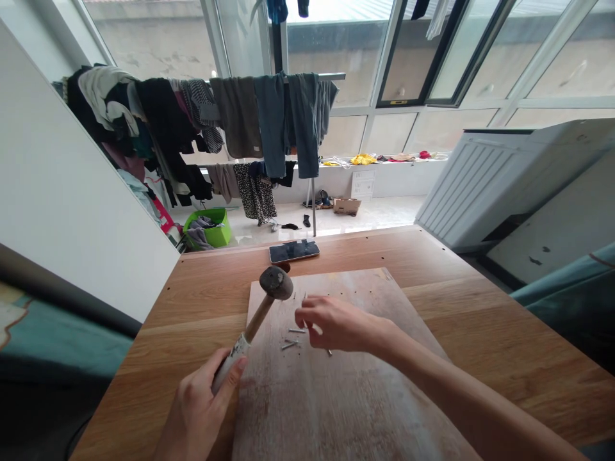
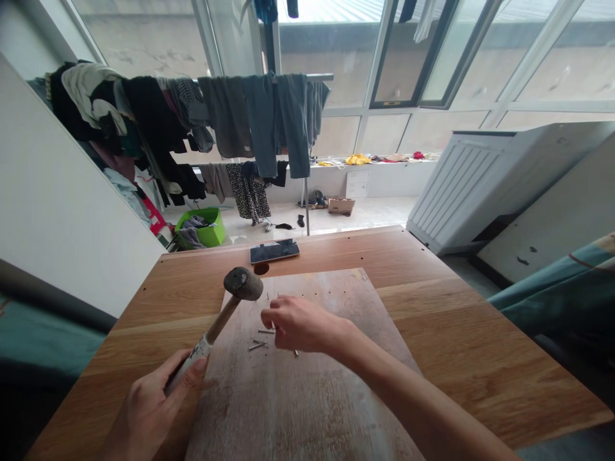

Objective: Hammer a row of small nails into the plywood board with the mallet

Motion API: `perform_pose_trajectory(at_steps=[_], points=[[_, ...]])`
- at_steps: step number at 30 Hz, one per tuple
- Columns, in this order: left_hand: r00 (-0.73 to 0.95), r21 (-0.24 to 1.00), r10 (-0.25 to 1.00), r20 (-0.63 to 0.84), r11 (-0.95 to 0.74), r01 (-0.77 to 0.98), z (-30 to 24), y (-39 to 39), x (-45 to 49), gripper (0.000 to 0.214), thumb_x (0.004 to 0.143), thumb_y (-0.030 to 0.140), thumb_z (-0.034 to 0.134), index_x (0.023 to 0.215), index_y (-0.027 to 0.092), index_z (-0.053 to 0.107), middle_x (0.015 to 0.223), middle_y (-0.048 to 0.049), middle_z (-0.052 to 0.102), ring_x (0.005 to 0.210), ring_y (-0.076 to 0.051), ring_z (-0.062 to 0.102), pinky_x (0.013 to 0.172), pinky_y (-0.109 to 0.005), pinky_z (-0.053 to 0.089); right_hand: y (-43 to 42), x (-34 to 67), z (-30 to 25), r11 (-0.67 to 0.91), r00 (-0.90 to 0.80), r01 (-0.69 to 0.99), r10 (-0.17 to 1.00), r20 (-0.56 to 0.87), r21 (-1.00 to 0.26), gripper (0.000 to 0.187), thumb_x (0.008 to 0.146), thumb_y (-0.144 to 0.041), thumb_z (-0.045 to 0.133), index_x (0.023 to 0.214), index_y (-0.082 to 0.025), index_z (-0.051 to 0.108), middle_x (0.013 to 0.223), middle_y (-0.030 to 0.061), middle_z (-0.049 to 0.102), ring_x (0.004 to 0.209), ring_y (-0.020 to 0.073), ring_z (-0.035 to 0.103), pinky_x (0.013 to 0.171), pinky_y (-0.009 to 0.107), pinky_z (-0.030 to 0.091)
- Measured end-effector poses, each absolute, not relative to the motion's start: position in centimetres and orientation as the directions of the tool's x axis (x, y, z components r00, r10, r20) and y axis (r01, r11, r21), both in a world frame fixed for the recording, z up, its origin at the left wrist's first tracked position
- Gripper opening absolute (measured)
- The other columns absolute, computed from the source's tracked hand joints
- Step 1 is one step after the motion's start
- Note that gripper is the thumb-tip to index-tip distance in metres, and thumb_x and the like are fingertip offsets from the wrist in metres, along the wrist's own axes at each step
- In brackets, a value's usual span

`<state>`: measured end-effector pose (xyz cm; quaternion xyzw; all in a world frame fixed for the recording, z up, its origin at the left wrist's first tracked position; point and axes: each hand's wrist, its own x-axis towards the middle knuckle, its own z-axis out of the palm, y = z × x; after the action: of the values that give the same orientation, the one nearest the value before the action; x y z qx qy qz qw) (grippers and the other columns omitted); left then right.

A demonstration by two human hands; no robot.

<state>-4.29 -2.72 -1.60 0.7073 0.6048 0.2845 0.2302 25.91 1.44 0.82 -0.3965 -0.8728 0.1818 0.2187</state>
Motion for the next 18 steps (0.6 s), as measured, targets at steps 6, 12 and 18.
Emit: perform_pose_trajectory(at_steps=[6, 12, 18], points=[[0.101, 0.647, 0.99, 0.102, -0.143, 0.749, -1.5, -2.5, -4.5, 0.05, 0.091, 0.068, 0.05, 0.087, 0.025, 0.075, 0.058, 0.0016, 0.07, 0.051, -0.018, 0.066, 0.054, -0.021, 0.051, 3.9, 29.6, -1.8, 0.403, -0.17, 0.606, 0.908, 0.383, -0.686, 0.012, 0.084, -0.009, 0.057, 0.088, -0.019, 0.063, 0.086, 0.0038, 0.068, 0.073, 0.015, 0.063, 0.07, 0.027, 0.052], [0.099, 0.661, 0.99, 0.1, -0.14, 0.737, -1.9, -2.5, -4.2, 0.05, 0.09, 0.07, 0.051, 0.089, 0.025, 0.075, 0.069, -0.0011, 0.076, 0.06, -0.021, 0.071, 0.06, -0.023, 0.054, 4.2, 29.2, -3.5, 0.377, -0.131, 0.583, 0.918, 0.375, -0.72, 0.01, 0.082, -0.012, 0.06, 0.084, -0.02, 0.065, 0.083, 0.0018, 0.068, 0.071, 0.0147, 0.064, 0.07, 0.027, 0.053], [0.144, 0.69, 0.987, 0.077, -0.157, 0.706, -0.6, -2.4, -3.0, 0.05, 0.089, 0.068, 0.052, 0.089, 0.024, 0.075, 0.075, -0.0037, 0.079, 0.067, -0.024, 0.075, 0.068, -0.026, 0.058, 3.9, 29.1, -3.6, 0.353, -0.144, 0.589, 0.931, 0.335, -0.727, 0.01, 0.083, -0.013, 0.06, 0.086, -0.02, 0.065, 0.086, 0.0015, 0.07, 0.066, 0.0126, 0.062, 0.067, 0.024, 0.05]])
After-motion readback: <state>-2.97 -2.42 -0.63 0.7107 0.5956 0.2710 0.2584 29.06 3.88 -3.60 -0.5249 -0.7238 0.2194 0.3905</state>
